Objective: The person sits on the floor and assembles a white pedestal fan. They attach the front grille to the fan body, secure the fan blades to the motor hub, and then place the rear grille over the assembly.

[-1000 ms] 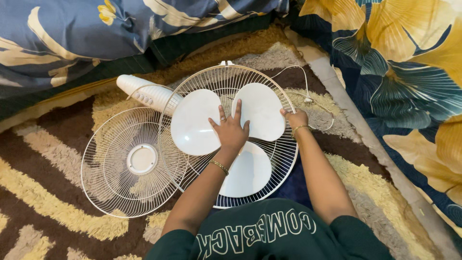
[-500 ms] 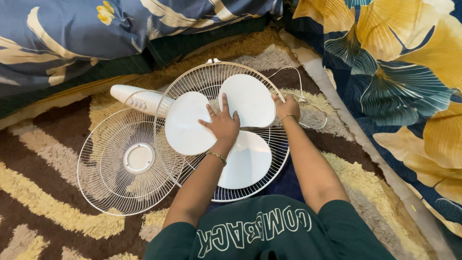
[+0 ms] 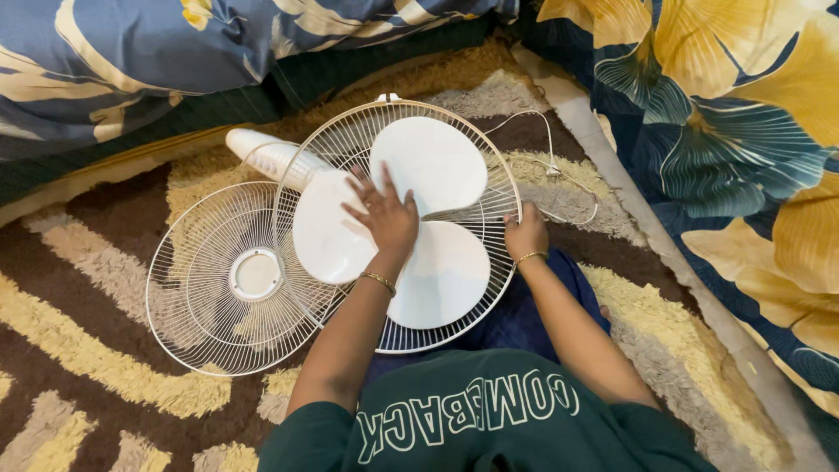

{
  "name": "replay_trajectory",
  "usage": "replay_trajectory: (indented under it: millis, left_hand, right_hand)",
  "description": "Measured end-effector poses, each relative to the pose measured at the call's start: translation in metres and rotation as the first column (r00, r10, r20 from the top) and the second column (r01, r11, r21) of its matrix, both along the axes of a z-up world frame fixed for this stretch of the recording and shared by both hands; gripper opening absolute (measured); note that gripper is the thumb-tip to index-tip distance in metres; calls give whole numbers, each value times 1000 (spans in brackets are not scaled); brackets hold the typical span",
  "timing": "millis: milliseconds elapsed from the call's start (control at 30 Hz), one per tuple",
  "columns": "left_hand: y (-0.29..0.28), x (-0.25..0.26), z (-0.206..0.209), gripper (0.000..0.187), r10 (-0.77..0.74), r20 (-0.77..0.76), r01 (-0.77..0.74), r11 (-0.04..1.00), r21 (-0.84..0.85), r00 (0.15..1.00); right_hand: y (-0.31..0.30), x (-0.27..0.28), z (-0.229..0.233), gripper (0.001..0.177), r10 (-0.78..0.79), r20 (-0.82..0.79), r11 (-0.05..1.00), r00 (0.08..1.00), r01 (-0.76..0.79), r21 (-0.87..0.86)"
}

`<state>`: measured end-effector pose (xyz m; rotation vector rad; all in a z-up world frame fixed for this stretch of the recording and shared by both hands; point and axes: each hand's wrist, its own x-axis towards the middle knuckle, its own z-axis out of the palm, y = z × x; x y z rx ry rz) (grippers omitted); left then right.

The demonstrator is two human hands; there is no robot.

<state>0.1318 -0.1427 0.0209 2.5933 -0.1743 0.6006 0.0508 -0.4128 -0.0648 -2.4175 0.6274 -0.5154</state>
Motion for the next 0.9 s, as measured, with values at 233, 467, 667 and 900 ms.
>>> replay_trajectory:
  millis: [233, 467, 667, 900]
  left_hand:
    - [-10, -5, 26, 59, -288, -235, 345, 901, 261, 929]
    - [-25, -17, 56, 69, -367, -451, 521, 804, 286, 814]
    - [-27, -29, 48, 66, -312, -186, 357, 880, 314, 932]
    - [-31, -34, 47, 66, -214, -265, 289, 912, 290, 940]
  right_hand:
    - [-33, 64, 37, 42, -51, -352, 993, 935, 85, 81]
    - [-78, 129, 12, 58, 37, -553, 976, 832, 87, 197]
    - [-82, 134, -17, 54, 121, -305, 773, 945, 103, 626]
    - [-73, 127, -32, 39, 35, -164, 806, 986, 69, 588]
